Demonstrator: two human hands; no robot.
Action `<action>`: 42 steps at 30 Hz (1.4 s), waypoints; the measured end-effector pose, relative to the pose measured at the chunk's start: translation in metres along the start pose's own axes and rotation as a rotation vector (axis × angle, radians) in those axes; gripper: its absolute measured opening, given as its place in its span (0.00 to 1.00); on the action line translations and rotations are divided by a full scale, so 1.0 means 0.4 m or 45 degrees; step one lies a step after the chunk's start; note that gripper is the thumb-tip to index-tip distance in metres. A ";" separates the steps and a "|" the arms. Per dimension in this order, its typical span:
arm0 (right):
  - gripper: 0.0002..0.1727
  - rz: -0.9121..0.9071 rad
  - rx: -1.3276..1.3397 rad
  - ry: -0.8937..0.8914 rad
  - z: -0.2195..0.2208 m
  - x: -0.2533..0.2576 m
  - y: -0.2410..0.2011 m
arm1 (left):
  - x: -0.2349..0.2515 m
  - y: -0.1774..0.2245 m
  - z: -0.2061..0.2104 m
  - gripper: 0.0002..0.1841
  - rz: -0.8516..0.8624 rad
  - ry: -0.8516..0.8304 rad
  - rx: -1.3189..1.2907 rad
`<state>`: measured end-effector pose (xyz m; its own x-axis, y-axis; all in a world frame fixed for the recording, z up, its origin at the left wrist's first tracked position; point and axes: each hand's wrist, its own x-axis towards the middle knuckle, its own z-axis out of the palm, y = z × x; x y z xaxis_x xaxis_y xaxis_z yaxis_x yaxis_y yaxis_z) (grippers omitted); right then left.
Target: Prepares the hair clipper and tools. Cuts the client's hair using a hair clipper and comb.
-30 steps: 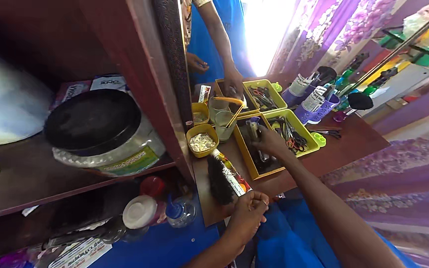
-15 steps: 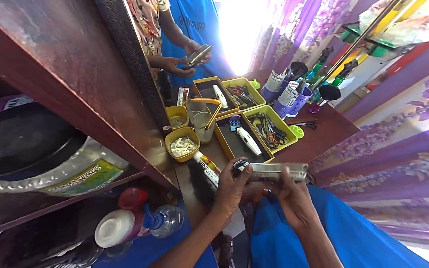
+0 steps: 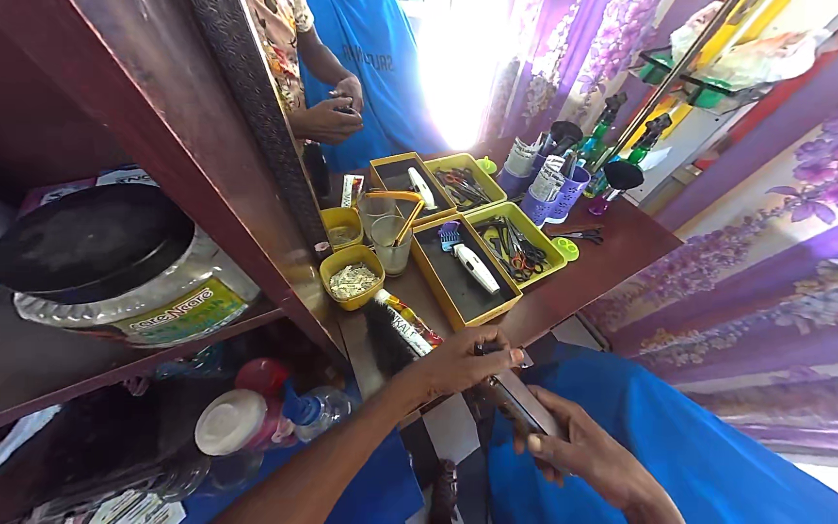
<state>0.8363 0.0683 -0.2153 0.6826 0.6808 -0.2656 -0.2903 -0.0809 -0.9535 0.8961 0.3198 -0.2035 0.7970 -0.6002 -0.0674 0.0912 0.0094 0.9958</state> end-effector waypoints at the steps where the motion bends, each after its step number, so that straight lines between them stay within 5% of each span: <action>1: 0.32 -0.008 -0.006 0.055 0.003 0.006 -0.003 | 0.011 0.007 -0.004 0.11 0.011 0.064 -0.012; 4: 0.29 -0.019 0.078 0.184 0.006 0.023 -0.007 | 0.056 0.039 -0.019 0.16 -0.054 0.509 0.056; 7: 0.25 -0.090 0.284 0.206 0.012 0.041 0.019 | 0.147 0.047 -0.071 0.27 -0.392 0.870 0.164; 12: 0.26 -0.112 0.561 0.165 0.020 0.051 0.044 | 0.162 0.043 -0.097 0.43 -0.368 0.931 0.549; 16: 0.34 -0.154 0.709 0.066 0.042 0.050 0.067 | 0.002 0.056 0.059 0.34 -0.081 1.118 0.256; 21: 0.31 -0.142 0.729 -0.174 0.114 0.075 0.102 | -0.144 -0.038 0.227 0.27 -0.236 0.742 -0.620; 25: 0.39 -0.140 -0.178 -0.418 0.080 0.101 0.128 | -0.211 -0.093 0.240 0.21 -0.105 1.002 -0.641; 27: 0.37 -0.108 -0.510 -0.331 0.055 0.141 0.126 | -0.271 -0.099 0.249 0.21 -0.090 1.095 -0.596; 31: 0.17 -0.171 -0.674 0.307 0.113 0.257 0.105 | -0.382 -0.120 0.272 0.21 -0.134 1.209 -0.627; 35: 0.48 -0.321 -0.948 0.489 0.260 0.368 0.120 | -0.459 -0.146 0.267 0.24 -0.120 1.237 -0.605; 37: 0.46 -0.416 -1.040 0.632 0.297 0.412 0.141 | -0.488 -0.149 0.261 0.24 -0.098 1.202 -0.594; 39: 0.35 -0.482 -1.046 0.785 0.308 0.421 0.155 | -0.517 -0.145 0.257 0.24 -0.095 1.178 -0.593; 42: 0.28 -0.472 -0.860 0.905 0.309 0.338 0.145 | -0.558 -0.151 0.249 0.22 -0.104 1.149 -0.568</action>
<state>0.8290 0.2457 -0.2888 0.9526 0.1795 0.2457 0.3033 -0.4930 -0.8154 0.6531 0.3734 -0.2422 0.9153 0.2151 -0.3406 0.2339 0.4046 0.8841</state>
